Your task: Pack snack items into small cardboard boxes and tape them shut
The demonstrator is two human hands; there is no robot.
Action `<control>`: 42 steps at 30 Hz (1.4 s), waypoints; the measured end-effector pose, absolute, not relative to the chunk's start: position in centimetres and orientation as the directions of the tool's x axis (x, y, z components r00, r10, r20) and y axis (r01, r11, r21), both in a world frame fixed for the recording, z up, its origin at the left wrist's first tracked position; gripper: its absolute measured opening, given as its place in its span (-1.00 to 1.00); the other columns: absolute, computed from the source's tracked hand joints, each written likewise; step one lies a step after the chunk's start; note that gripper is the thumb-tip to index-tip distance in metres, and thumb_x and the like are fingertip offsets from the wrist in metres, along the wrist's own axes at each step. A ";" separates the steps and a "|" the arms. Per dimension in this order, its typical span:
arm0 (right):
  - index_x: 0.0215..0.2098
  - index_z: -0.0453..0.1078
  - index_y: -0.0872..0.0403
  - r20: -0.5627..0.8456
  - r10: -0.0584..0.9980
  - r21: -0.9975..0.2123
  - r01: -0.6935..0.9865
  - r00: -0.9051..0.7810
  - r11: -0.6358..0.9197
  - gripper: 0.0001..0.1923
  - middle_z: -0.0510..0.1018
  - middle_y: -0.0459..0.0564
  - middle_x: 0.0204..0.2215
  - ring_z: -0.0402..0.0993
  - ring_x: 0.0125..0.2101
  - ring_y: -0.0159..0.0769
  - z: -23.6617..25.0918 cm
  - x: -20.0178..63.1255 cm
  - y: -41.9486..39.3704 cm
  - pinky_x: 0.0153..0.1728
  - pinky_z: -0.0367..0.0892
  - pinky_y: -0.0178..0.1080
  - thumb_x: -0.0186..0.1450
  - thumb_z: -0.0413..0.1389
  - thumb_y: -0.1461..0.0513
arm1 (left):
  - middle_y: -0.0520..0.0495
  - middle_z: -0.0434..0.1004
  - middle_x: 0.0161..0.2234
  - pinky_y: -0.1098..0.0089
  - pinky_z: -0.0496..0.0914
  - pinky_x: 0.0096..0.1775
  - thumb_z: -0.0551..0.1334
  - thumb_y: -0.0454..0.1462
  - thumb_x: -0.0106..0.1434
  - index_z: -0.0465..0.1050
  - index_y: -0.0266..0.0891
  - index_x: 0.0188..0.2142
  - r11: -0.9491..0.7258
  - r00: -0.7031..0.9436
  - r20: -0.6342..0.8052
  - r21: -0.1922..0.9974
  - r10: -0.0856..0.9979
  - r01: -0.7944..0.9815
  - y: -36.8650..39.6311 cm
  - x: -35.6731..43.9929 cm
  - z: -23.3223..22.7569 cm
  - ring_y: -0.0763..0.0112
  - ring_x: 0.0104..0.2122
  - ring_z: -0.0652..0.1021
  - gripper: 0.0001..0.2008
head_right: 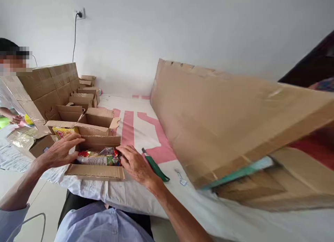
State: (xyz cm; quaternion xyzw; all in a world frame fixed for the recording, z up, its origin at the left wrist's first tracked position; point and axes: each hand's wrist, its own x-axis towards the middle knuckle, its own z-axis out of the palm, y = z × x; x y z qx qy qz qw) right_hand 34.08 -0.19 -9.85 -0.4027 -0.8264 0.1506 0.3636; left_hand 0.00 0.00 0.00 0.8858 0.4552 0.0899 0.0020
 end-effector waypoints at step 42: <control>0.06 0.56 0.01 0.298 0.764 -0.361 0.673 -0.572 0.645 -0.68 0.64 0.13 0.07 0.54 0.16 -0.03 -5.7 32.0 2.0 0.21 0.47 0.01 0.40 0.17 0.38 | -0.46 0.15 0.53 -0.34 0.21 0.37 0.53 -0.09 0.05 -0.10 -0.15 0.60 -0.233 0.256 -0.053 0.273 0.965 0.934 -3.3 0.8 -2.7 -0.36 0.49 0.22 0.26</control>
